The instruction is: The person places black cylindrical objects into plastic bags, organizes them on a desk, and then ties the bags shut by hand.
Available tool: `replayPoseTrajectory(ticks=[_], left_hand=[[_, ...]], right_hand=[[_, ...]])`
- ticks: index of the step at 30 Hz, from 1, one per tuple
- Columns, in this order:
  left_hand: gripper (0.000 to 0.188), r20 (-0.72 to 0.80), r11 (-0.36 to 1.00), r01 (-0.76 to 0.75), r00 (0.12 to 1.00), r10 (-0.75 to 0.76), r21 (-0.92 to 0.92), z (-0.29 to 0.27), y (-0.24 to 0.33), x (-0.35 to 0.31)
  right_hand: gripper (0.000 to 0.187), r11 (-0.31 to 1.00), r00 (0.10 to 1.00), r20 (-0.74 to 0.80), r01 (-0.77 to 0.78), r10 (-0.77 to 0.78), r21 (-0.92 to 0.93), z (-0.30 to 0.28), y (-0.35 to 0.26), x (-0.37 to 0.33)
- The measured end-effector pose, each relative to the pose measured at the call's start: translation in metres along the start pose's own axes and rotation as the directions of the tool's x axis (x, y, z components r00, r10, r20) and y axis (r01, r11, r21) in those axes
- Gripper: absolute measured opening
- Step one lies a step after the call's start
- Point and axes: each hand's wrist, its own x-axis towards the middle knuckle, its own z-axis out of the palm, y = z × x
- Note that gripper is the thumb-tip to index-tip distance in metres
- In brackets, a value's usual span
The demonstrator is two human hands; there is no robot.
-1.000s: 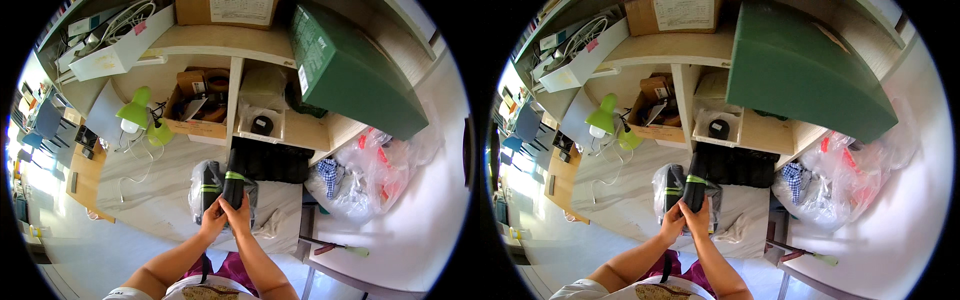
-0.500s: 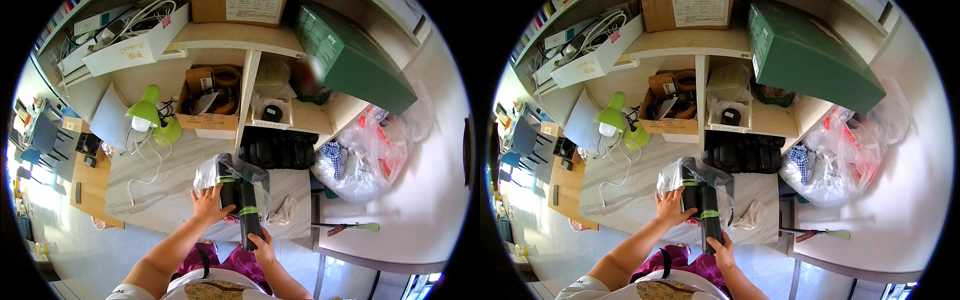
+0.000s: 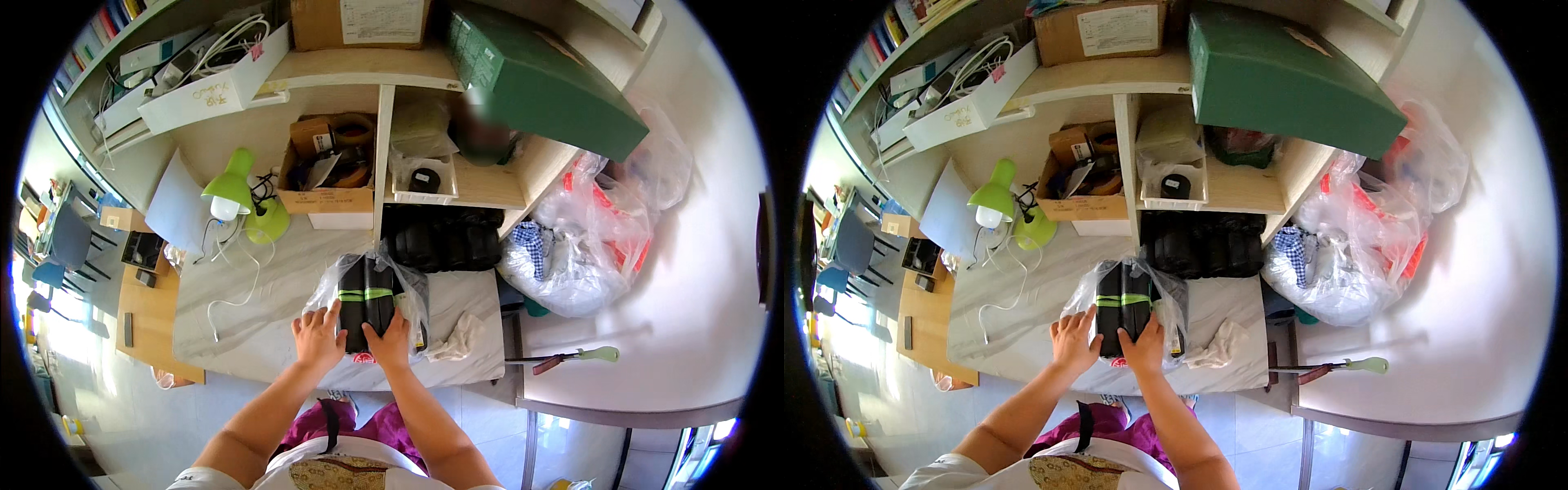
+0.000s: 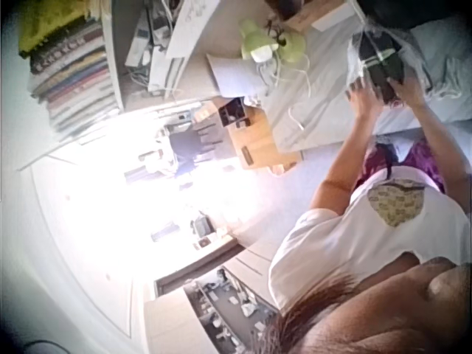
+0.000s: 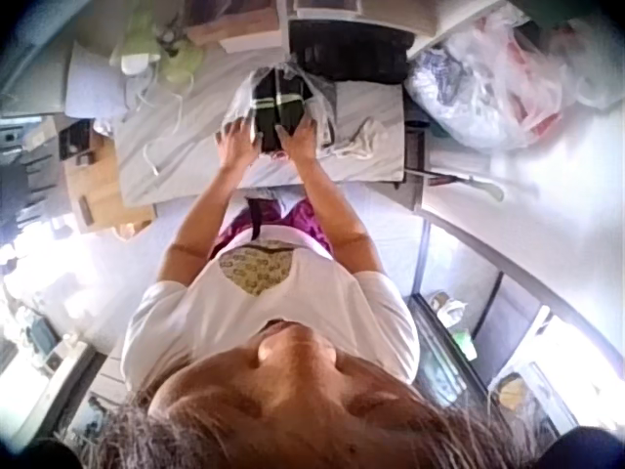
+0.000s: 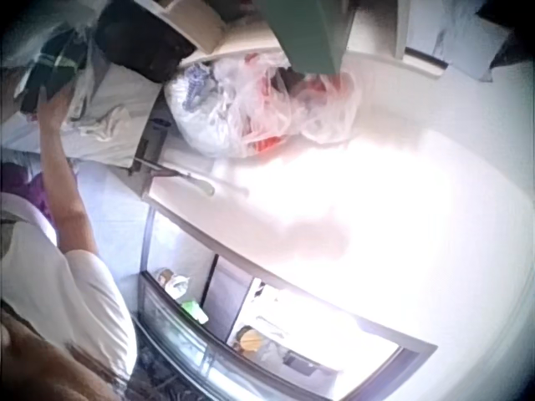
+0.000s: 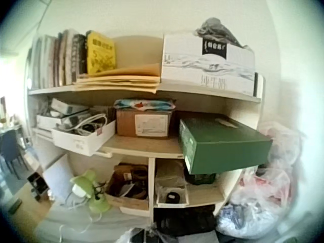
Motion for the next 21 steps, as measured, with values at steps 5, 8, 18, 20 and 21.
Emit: replayPoseTrajectory(ticks=[5,8,18,20,21], left_hand=[[0.055,-0.029,0.972,-0.218,0.975,0.221,0.083,0.021,0.018,-0.004],[0.041,-0.022,0.974,-0.207,0.977,0.21,0.095,0.023,0.034,-0.002],[0.043,-0.224,0.69,-0.39,0.92,0.322,-0.61,0.04,0.128,0.103],[0.047,-0.19,0.662,-0.325,0.944,0.27,-0.675,0.06,0.137,0.126],[0.048,-0.171,0.656,-0.293,0.954,0.245,-0.696,0.073,0.139,0.139]], right_hand=[[0.065,0.969,0.978,-0.065,0.184,-0.197,-0.162,-0.012,-0.003,-0.012],[0.04,0.97,0.967,-0.091,0.231,-0.237,-0.073,-0.032,-0.007,0.002],[0.039,0.414,0.926,-0.038,-0.131,0.377,0.901,-0.08,0.078,0.209],[0.042,0.328,0.896,-0.049,-0.111,0.442,0.938,-0.083,0.073,0.243],[0.043,0.346,0.858,-0.051,-0.152,0.512,0.926,-0.084,0.07,0.259]])
